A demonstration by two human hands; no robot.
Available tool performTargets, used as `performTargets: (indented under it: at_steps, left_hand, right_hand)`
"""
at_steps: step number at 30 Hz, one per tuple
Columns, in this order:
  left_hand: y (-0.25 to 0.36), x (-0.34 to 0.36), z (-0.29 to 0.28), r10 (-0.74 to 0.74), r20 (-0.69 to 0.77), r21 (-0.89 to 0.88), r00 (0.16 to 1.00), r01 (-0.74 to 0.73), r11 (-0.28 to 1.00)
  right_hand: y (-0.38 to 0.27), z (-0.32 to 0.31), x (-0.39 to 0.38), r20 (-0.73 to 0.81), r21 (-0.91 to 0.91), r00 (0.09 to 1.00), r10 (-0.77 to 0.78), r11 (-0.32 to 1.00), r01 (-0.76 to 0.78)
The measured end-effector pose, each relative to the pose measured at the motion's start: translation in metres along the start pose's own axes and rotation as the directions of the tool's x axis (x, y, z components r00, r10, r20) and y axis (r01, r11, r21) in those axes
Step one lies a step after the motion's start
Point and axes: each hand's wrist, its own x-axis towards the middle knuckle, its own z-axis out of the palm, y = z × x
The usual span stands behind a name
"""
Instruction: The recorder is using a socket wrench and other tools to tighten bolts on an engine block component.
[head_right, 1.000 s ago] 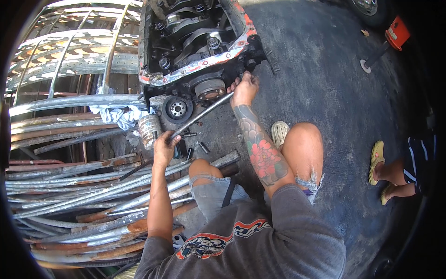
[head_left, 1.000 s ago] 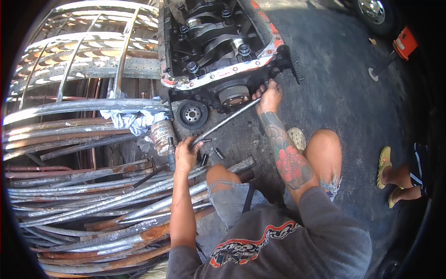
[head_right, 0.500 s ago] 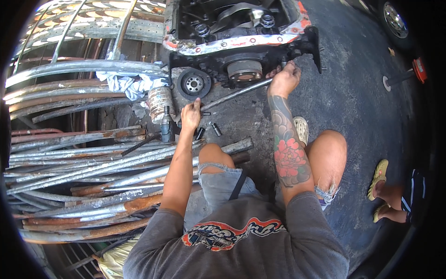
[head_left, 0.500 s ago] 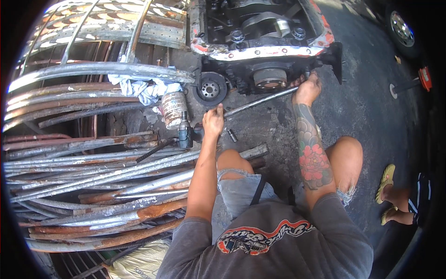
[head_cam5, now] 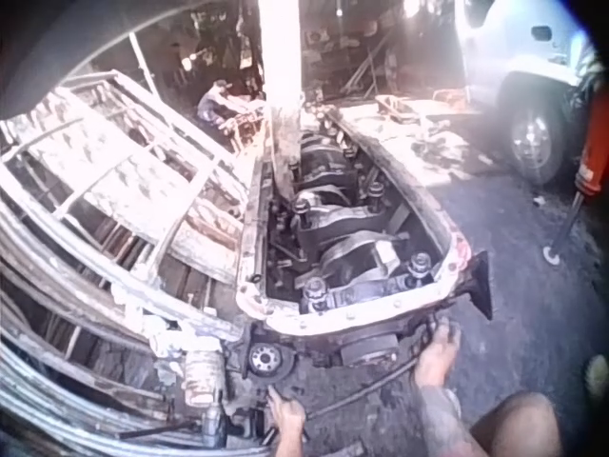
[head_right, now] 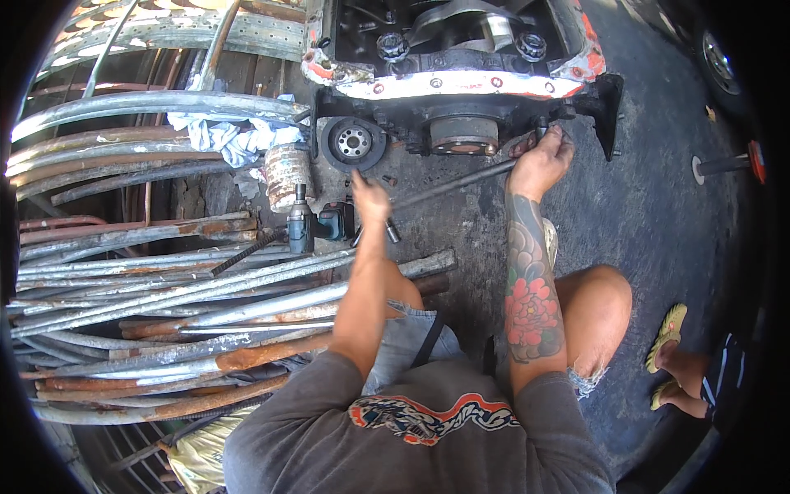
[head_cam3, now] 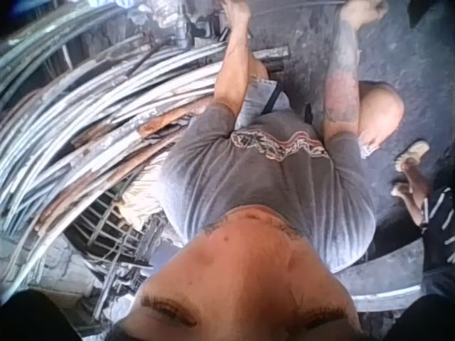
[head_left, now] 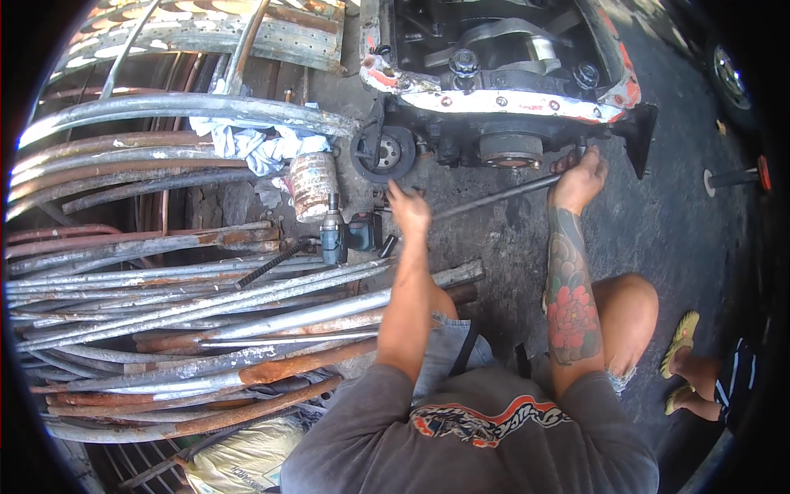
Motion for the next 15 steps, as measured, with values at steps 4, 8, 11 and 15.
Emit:
performTargets:
  at_steps: [4,8,11,15]
  left_hand:
    - [-0.188,0.014,0.082,0.102,-0.075,-0.075,0.992,-0.108,0.991]
    - [-0.115,0.031,0.033,0.116,0.112,-0.618,0.987,-0.022,0.786]
    - [-0.076,0.032,-0.013,0.022,0.216,-0.603,0.976,0.116,0.789]
    - [-0.066,-0.010,-0.029,0.079,0.305,-0.660,0.949,0.151,0.736]
  right_hand:
    - [0.023,0.045,-0.044,0.161,-0.344,0.968,-0.193,0.908,0.238]
    - [-0.002,-0.001,0.000,0.229,-0.477,0.857,-0.462,0.714,0.512]
    - [-0.003,-0.003,-0.001,0.222,-0.478,0.879,-0.421,0.739,0.475]
    - [-0.005,-0.007,-0.004,0.202,-0.408,0.895,-0.398,0.796,0.447]
